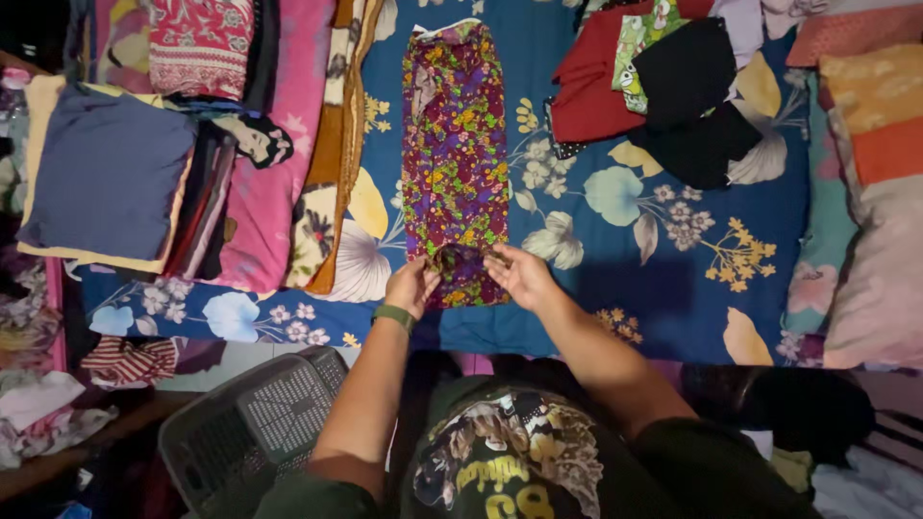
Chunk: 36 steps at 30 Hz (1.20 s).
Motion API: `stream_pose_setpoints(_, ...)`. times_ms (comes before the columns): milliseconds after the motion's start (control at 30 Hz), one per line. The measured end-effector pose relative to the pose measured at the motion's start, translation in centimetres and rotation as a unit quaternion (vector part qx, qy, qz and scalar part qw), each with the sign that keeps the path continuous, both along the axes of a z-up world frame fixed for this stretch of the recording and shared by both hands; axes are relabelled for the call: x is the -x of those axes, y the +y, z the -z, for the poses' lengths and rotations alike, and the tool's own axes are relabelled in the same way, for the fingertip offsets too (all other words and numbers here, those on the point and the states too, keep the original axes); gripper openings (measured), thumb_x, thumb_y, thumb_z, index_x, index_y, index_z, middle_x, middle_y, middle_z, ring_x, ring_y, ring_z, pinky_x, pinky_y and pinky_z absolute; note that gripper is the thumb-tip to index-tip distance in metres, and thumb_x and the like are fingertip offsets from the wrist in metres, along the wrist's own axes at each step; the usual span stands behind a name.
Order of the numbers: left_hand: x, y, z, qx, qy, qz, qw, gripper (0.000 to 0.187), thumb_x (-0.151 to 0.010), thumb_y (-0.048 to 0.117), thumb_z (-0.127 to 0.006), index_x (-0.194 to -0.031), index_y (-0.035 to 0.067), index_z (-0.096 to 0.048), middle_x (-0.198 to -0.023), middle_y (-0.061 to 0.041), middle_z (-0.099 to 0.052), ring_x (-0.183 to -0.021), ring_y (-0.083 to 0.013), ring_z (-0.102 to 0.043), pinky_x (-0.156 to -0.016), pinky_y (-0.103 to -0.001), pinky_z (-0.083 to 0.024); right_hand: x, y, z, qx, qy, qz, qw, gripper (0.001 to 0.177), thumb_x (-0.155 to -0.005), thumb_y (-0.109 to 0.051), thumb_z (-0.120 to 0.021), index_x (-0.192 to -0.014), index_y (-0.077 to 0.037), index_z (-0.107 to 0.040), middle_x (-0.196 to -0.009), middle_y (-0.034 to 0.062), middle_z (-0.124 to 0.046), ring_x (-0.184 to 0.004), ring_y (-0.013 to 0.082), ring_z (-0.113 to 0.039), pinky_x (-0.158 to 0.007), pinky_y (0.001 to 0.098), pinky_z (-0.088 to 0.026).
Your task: The person folds several pieces of clothing on a bed, including a green striped shirt, a pink patterned cloth, and a purple floral garment. Each item is smoothed, folded into a compact rectangle, and placed on a growing stack.
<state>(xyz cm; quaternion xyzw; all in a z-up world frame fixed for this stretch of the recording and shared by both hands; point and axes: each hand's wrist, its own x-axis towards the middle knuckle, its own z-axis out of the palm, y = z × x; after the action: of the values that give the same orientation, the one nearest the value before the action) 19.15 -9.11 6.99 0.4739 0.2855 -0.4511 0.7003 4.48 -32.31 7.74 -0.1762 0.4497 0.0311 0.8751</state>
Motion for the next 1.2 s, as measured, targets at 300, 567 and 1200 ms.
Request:
stream_pose_setpoints(300,-3.9,-2.8,0.7,-0.004,0.021,0.013,1.0,0.028,-0.102,0.023,-0.054,-0.125,0.008,-0.058,-0.123,-0.008,-0.067,-0.113,-0.027,-0.069,-0.094,-0.039,-0.053,-5.1,-1.6,1.1,0.015,-0.005,0.006,1.0,0.04,-0.098,-0.021,-0.06,-0.133,-0.004,-0.055,-0.125,0.016,-0.064,-0.111,0.0271,-0.067,-0.097,0.0409,-0.051)
stream_pose_setpoints(567,-3.3,-1.8,3.4,-0.186,-0.192,0.147,0.952,0.038,-0.095,0.019,-0.068,-0.13,0.006,-0.059,-0.1,-0.01,-0.072,-0.087,-0.0293,-0.07,-0.071,-0.041,-0.054,-6.2,-0.3,2.2,0.292,0.054,-0.088,0.951,0.07,-0.092,-0.018,-0.068,-0.152,-0.011,-0.034,-0.117,0.0227,-0.066,-0.097,0.0293,-0.066,-0.084,0.0389,-0.052)
stream_pose_setpoints(1200,3.0,2.0,2.0,-0.365,-0.591,0.52,0.498,0.06,-0.086,0.012,-0.064,-0.144,0.026,-0.054,-0.16,-0.014,-0.04,-0.142,-0.037,-0.041,-0.11,-0.053,-0.039,0.6,4.1,-2.6,0.839,-0.076,-0.418,0.341,0.054,-0.081,-0.019,-0.069,-0.132,-0.005,-0.064,-0.141,0.025,-0.057,-0.128,0.0413,-0.055,-0.104,0.0507,-0.047)
